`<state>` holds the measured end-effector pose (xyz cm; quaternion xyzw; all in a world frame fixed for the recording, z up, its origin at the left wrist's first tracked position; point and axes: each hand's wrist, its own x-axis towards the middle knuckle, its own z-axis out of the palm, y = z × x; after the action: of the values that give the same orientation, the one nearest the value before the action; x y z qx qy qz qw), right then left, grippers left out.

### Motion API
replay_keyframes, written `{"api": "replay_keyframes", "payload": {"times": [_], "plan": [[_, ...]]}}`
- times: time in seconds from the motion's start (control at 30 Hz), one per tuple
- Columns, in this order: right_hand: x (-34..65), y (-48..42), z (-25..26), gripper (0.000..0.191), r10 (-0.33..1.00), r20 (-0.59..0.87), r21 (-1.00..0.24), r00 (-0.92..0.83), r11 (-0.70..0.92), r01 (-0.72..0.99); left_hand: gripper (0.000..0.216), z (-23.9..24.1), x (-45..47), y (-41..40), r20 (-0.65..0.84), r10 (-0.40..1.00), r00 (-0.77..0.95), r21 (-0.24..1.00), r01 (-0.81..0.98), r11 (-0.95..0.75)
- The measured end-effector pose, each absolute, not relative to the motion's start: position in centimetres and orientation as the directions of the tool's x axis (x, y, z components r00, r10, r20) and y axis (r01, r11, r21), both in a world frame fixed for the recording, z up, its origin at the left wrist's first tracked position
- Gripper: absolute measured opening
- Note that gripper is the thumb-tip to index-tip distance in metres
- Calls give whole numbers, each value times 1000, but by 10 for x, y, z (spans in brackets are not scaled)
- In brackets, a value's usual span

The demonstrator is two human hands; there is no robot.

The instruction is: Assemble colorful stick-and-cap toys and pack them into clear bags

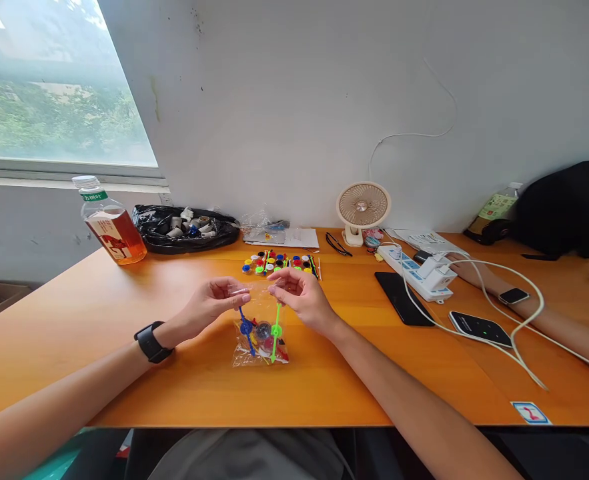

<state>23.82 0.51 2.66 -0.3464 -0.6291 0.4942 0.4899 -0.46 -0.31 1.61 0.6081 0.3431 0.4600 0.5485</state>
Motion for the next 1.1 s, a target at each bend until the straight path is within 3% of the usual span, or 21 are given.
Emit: {"api": "replay_keyframes", "payload": {"times": [0.5, 0.77, 1.0, 1.1], "plan": [[238, 3, 29, 24, 922, 278, -960, -270, 255, -118, 34, 18, -14, 3, 237, 938, 253, 965, -175, -196], [238, -1, 31, 18, 936, 237, -967, -261, 203, -152, 23, 16, -14, 3, 168, 954, 247, 947, -310, -87], [239, 1, 27, 23, 932, 251, -965, -263, 219, -148, 31, 18, -10, -1, 233, 952, 199, 968, -146, -206], [235, 2, 23, 26, 932, 276, -960, -237, 255, -113, 33, 16, -8, 0, 250, 948, 197, 963, -154, -222]]}}
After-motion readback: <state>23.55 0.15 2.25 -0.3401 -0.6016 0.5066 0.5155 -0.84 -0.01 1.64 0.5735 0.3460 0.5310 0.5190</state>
